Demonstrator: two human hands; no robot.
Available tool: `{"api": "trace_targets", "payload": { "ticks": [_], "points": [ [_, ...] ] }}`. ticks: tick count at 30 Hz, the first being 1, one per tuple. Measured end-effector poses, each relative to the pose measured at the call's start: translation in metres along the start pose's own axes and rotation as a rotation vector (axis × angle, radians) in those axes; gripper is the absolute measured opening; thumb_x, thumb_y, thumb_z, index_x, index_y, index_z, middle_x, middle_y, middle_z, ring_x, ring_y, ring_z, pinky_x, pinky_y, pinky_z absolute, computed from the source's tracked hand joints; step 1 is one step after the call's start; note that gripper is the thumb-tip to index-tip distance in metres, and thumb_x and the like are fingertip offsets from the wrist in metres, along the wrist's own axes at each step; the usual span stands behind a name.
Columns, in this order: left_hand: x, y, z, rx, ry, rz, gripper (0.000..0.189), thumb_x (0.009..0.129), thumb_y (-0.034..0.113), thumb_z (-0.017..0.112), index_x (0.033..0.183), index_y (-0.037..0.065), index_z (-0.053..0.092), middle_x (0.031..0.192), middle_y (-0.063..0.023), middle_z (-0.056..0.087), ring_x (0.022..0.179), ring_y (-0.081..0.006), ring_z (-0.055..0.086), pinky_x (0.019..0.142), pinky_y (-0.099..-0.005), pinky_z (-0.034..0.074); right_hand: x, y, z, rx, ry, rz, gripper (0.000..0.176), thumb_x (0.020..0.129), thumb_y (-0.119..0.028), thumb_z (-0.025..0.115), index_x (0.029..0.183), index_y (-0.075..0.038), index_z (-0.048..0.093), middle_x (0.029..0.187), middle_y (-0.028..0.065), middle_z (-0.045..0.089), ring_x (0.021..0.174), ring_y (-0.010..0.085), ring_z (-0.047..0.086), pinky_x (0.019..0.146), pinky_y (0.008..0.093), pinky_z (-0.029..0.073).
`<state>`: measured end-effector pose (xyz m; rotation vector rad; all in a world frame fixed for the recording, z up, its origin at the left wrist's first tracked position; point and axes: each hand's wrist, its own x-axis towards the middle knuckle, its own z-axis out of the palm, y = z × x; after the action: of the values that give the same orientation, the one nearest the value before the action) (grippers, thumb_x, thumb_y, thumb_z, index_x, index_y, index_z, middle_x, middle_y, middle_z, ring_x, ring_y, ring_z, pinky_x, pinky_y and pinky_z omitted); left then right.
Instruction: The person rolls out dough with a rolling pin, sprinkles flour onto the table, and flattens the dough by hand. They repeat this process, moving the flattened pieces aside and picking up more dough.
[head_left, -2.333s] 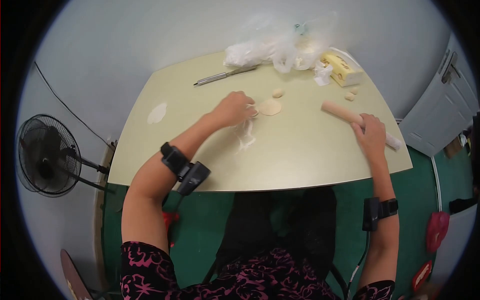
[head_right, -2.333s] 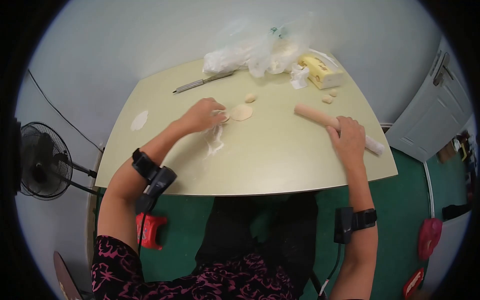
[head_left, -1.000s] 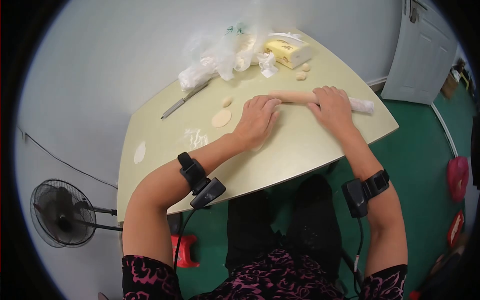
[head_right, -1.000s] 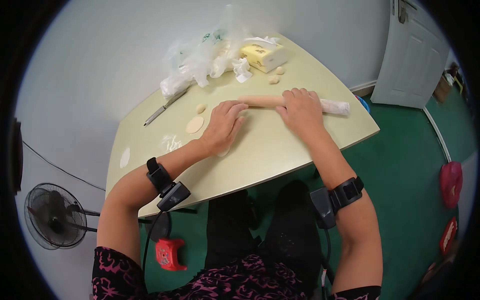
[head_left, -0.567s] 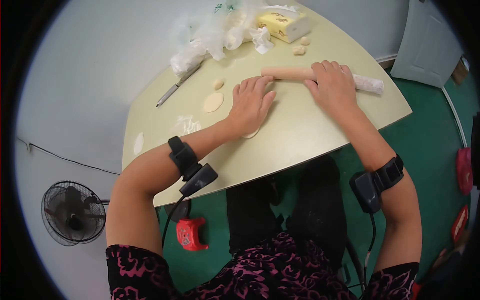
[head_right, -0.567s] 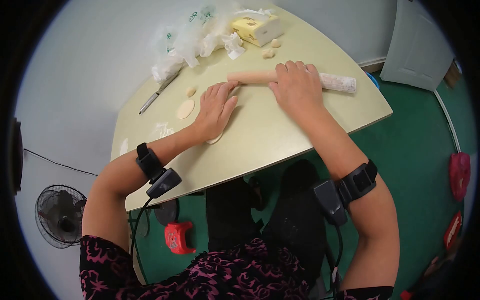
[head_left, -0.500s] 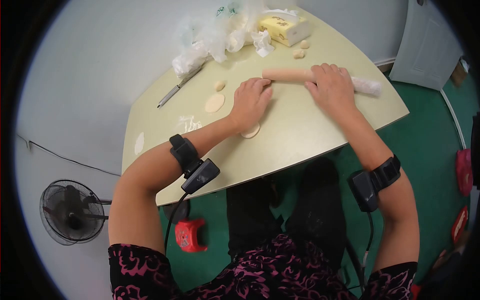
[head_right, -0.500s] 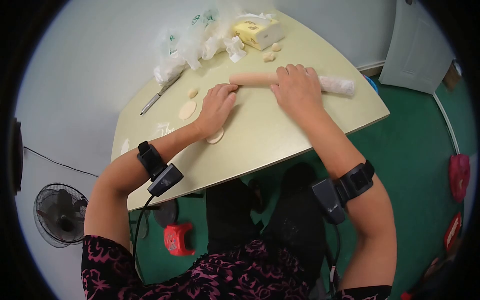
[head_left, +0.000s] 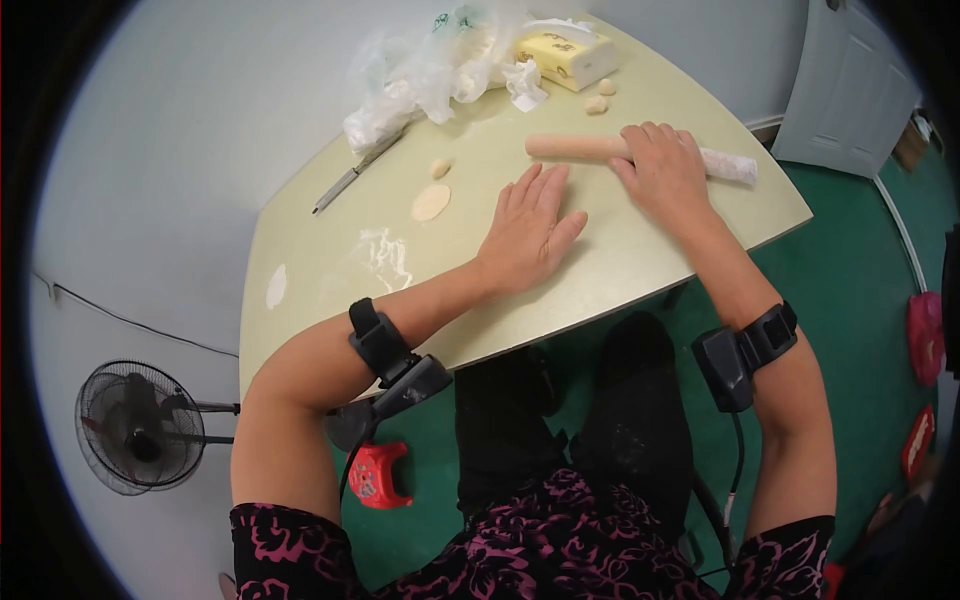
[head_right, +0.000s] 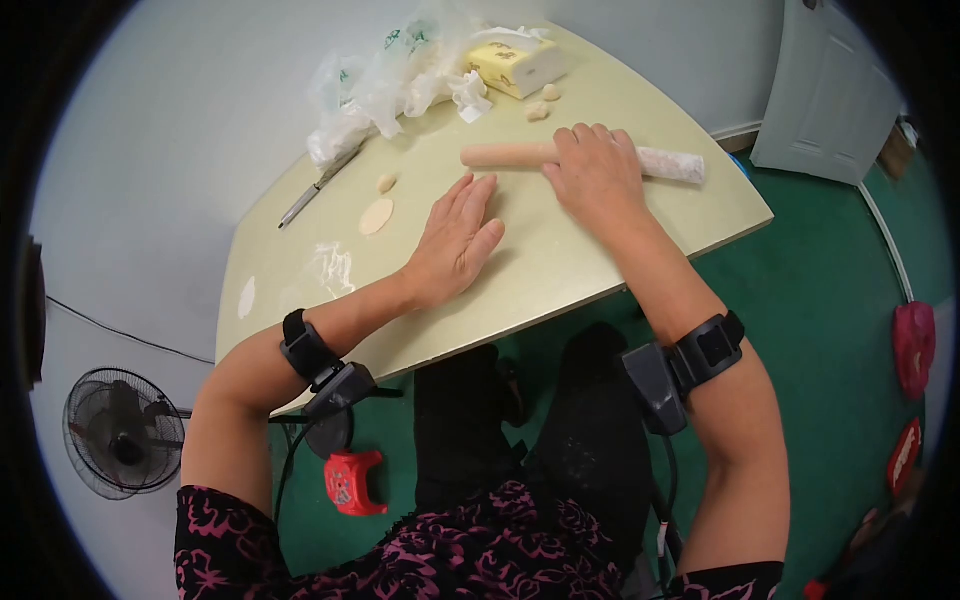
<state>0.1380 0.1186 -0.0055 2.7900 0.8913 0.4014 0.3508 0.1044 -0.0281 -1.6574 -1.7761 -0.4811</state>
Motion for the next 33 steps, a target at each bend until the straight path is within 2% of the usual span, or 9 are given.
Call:
{"api": "trace_targets", "payload": {
  "ticks": [5,8,11,14,17,20,23,27,33],
  "points": [
    [0.000,0.003,0.000,0.052,-0.007,-0.063,0.064,0.094,0.042,0.036,0.138,-0.005,0.028,0.139,-0.0201,0.033,0.134,-0.0351,0.023,0.108,-0.0459,0.018,0.003,-0.002,-0.002,-0.011,-0.055,0.017,0.030,0.076,-0.025,0.066,0.098,-0.007,0.058,0.089,0.0071,0.058,0.089,0.0249,0.054,0.079,0.0388,0.039],
    [0.007,-0.029,-0.002,-0.595,0.223,-0.130,0.057,0.094,0.040,0.042,0.130,-0.004,0.043,0.132,-0.0198,0.043,0.126,-0.0334,0.036,0.104,-0.0409,0.029,0.003,-0.001,-0.001,-0.022,0.005,0.022,0.033,0.075,-0.029,0.067,0.097,-0.006,0.058,0.090,0.0080,0.059,0.090,0.0255,0.054,0.085,0.0402,0.037],
    [-0.015,-0.025,-0.037,-0.698,0.301,-0.476,0.045,0.092,0.033,0.050,0.116,-0.004,0.056,0.116,-0.0177,0.056,0.111,-0.0305,0.049,0.095,-0.0354,0.039,0.001,0.001,-0.002,-0.099,0.096,0.084,0.037,0.076,-0.035,0.067,0.096,-0.006,0.059,0.090,0.0086,0.059,0.092,0.0257,0.055,0.091,0.0426,0.033],
    [-0.051,-0.017,-0.044,-0.192,0.080,-0.341,0.034,0.086,0.026,0.058,0.104,-0.003,0.062,0.101,-0.0157,0.062,0.098,-0.0292,0.056,0.086,-0.0352,0.045,0.001,-0.001,-0.008,-0.202,0.015,0.197,0.040,0.076,-0.041,0.066,0.094,-0.006,0.060,0.090,0.0086,0.060,0.094,0.0259,0.055,0.094,0.0443,0.031],
    [-0.068,0.011,-0.047,0.088,0.033,-0.197,0.028,0.085,0.018,0.060,0.106,-0.001,0.062,0.109,-0.0171,0.059,0.101,-0.0285,0.054,0.086,-0.0374,0.044,0.003,-0.001,-0.008,-0.183,-0.039,0.183,0.041,0.076,-0.043,0.065,0.092,-0.006,0.061,0.090,0.0087,0.060,0.093,0.0263,0.055,0.090,0.0442,0.032],
    [-0.064,0.000,-0.041,0.033,0.086,-0.114,0.025,0.084,0.013,0.060,0.105,0.001,0.062,0.108,-0.0180,0.059,0.099,-0.0328,0.054,0.086,-0.0390,0.044,0.005,0.002,-0.008,-0.151,-0.074,0.182,0.040,0.076,-0.043,0.065,0.092,-0.006,0.060,0.089,0.0089,0.060,0.092,0.0263,0.055,0.086,0.0422,0.034],
    [-0.056,-0.018,-0.057,0.142,-0.023,0.122,0.021,0.084,0.010,0.058,0.102,0.001,0.062,0.115,-0.0183,0.057,0.105,-0.0336,0.052,0.088,-0.0401,0.043,0.003,0.000,-0.009,-0.122,-0.096,0.145,0.037,0.076,-0.040,0.066,0.091,-0.007,0.060,0.090,0.0087,0.059,0.091,0.0255,0.054,0.083,0.0405,0.035],
    [-0.062,-0.033,-0.055,0.022,0.054,-0.047,0.032,0.081,0.010,0.062,0.112,0.000,0.058,0.123,-0.0190,0.052,0.112,-0.0343,0.049,0.093,-0.0391,0.042,-0.004,0.001,-0.016,-0.040,-0.099,0.004,0.031,0.075,-0.034,0.068,0.091,-0.008,0.060,0.089,0.0074,0.058,0.091,0.0250,0.053,0.083,0.0406,0.037],
    [-0.076,0.010,-0.036,0.098,0.069,-0.219,0.059,0.075,0.016,0.068,0.126,-0.004,0.047,0.129,-0.0189,0.046,0.117,-0.0372,0.044,0.098,-0.0435,0.036,-0.003,0.007,-0.035,0.092,-0.214,-0.108,0.034,0.072,-0.026,0.070,0.098,-0.008,0.057,0.090,0.0076,0.055,0.091,0.0265,0.052,0.082,0.0403,0.037]
  ]
}}
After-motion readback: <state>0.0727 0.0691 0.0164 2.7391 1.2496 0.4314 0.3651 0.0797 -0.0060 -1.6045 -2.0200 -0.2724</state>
